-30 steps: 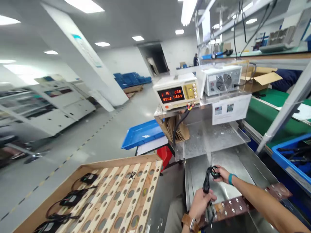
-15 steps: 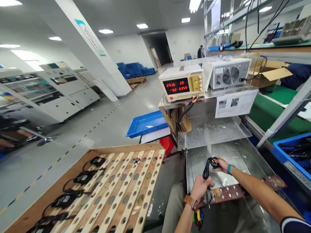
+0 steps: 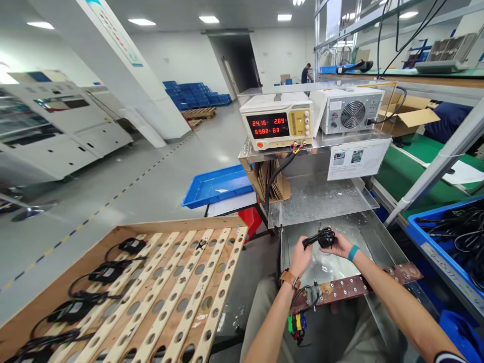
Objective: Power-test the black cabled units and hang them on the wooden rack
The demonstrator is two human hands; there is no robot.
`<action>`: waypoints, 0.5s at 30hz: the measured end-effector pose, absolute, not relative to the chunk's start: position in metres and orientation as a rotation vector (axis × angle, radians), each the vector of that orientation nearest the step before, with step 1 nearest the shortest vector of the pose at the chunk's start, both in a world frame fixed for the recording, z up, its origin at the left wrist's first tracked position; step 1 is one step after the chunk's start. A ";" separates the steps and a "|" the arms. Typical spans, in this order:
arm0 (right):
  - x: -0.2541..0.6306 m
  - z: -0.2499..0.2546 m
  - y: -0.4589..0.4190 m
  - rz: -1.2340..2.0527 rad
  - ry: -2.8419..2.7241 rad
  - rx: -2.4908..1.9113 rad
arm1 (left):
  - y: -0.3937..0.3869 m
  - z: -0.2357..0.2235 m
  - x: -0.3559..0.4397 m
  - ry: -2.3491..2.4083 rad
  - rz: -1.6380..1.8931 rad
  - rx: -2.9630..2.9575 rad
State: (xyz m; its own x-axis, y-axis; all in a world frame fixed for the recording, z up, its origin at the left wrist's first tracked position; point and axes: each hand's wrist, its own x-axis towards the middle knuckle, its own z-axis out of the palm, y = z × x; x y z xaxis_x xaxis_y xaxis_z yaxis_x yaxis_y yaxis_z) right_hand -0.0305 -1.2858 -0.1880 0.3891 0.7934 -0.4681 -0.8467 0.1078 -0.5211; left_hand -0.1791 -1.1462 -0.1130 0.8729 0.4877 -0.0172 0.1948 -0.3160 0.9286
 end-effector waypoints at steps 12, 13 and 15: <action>-0.057 -0.106 -1.298 1.628 -0.032 -0.857 | -1.131 -0.039 -0.170 -0.278 0.070 2.212; -0.058 -0.103 -1.297 1.645 -0.043 -0.884 | -1.130 -0.038 -0.167 -0.314 0.029 2.249; -0.060 -0.101 -1.296 1.598 -0.071 -0.968 | -1.131 -0.038 -0.165 -0.357 -0.015 2.306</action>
State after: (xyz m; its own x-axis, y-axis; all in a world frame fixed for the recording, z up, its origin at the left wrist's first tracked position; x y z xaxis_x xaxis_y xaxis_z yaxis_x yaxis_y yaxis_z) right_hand -0.0599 -1.2955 -0.1006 0.0529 0.8426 -0.5360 -0.7914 -0.2920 -0.5371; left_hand -0.1653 -1.1313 -0.0379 0.9604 -0.2603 0.0997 -0.2508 -0.6511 0.7164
